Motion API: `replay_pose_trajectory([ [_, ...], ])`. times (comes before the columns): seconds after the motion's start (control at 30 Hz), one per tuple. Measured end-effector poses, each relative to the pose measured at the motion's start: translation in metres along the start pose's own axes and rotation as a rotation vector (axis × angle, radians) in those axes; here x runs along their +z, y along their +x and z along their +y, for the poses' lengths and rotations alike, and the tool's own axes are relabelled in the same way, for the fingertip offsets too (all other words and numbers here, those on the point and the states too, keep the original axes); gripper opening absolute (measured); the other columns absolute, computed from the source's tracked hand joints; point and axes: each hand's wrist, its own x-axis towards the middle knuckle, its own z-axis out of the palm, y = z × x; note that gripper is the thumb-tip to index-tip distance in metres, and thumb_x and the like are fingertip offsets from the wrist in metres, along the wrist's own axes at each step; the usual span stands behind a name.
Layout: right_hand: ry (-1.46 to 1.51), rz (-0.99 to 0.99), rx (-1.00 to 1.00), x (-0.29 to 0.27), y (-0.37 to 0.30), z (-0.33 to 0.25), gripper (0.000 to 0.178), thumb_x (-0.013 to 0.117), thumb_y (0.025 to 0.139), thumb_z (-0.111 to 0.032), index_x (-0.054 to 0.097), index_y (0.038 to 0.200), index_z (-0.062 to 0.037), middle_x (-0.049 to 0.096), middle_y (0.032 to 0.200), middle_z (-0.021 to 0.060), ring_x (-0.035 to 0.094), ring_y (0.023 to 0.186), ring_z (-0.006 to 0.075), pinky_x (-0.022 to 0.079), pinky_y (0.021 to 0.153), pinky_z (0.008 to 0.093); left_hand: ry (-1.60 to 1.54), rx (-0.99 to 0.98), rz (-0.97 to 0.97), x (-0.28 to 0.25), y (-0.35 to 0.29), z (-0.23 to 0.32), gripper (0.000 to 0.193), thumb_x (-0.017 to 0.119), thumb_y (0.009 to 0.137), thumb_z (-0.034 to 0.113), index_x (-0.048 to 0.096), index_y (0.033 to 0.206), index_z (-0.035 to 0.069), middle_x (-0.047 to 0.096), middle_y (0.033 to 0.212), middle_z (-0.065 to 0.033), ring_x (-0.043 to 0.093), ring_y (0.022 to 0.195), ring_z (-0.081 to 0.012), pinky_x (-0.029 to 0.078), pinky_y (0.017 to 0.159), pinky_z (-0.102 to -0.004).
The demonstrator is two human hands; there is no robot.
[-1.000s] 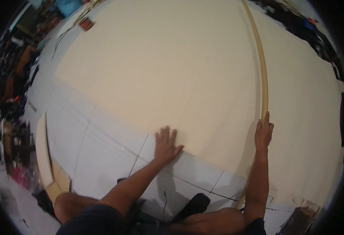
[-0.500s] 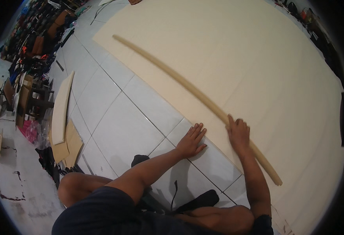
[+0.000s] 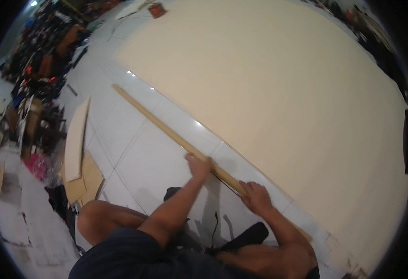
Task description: The person sits on a tiled floor and uses a long wooden stick to align and measure a large piece of off-white fabric. They then use scissors to cut the fabric along the straight edge of the stick. The person repeats this process, folding and repositioning the fabric to cut multiple straight sections.
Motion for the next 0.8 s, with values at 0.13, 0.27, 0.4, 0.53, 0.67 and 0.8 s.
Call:
replay_pose_trajectory([
  [0.13,-0.044,0.366,0.184,-0.043,-0.010,0.047,0.043,0.065,0.087,-0.021,0.058,0.126,-0.0054,0.061,0.115,0.0197,0.058,0.108,0.0371,0.046,0.094,0.0465,0.186,-0.003,0.076,-0.048,0.078,-0.028,0.077,0.078,0.077,0.020,0.030,0.134,-0.001,0.059,0.117,-0.0287,0.061,0.107,-0.0425,0.049,0.097,-0.0460],
  [0.27,-0.237,0.653,0.482,-0.082,-0.077,0.109,0.042,0.065,0.087,-0.019,0.058,0.127,-0.0074,0.056,0.126,0.0189,0.054,0.117,0.0372,0.043,0.099,0.0458,0.666,0.158,0.132,-0.057,0.093,0.016,0.079,0.076,0.079,0.042,0.041,0.140,0.006,0.042,0.139,-0.0263,0.044,0.128,-0.0417,0.042,0.103,-0.0523],
  [0.4,-0.351,0.589,0.425,-0.077,-0.126,0.107,0.044,0.067,0.083,-0.017,0.058,0.125,-0.0082,0.056,0.125,0.0162,0.052,0.120,0.0350,0.042,0.101,0.0454,0.523,0.778,-0.033,-0.015,0.109,0.041,0.078,0.070,0.086,0.045,0.040,0.146,0.005,0.034,0.148,-0.0298,0.033,0.138,-0.0469,0.030,0.112,-0.0559],
  [0.53,-0.438,0.482,0.405,-0.056,-0.161,0.090,0.046,0.069,0.078,-0.013,0.060,0.122,-0.0089,0.058,0.119,0.0138,0.056,0.115,0.0321,0.045,0.097,0.0442,0.602,0.978,-0.259,0.040,0.062,0.083,0.080,0.059,0.093,0.052,0.032,0.152,0.007,0.023,0.156,-0.0305,0.020,0.145,-0.0465,0.019,0.118,-0.0561],
  [0.67,-0.523,0.506,0.362,-0.049,-0.163,0.104,0.038,0.069,0.073,-0.008,0.064,0.110,-0.0076,0.062,0.104,0.0113,0.060,0.098,0.0297,0.049,0.086,0.0429,0.707,1.047,-0.296,0.069,0.052,0.087,0.083,0.050,0.095,0.060,0.026,0.155,0.007,0.018,0.158,-0.0297,0.014,0.148,-0.0447,0.012,0.120,-0.0548],
  [0.8,-0.516,0.486,0.307,-0.054,-0.157,0.112,0.027,0.070,0.069,-0.006,0.065,0.096,-0.0068,0.061,0.088,0.0093,0.061,0.083,0.0287,0.050,0.075,0.0416,0.764,1.064,-0.258,0.072,0.054,0.072,0.084,0.046,0.096,0.061,0.023,0.155,0.006,0.017,0.158,-0.0295,0.013,0.148,-0.0442,0.009,0.120,-0.0545],
])
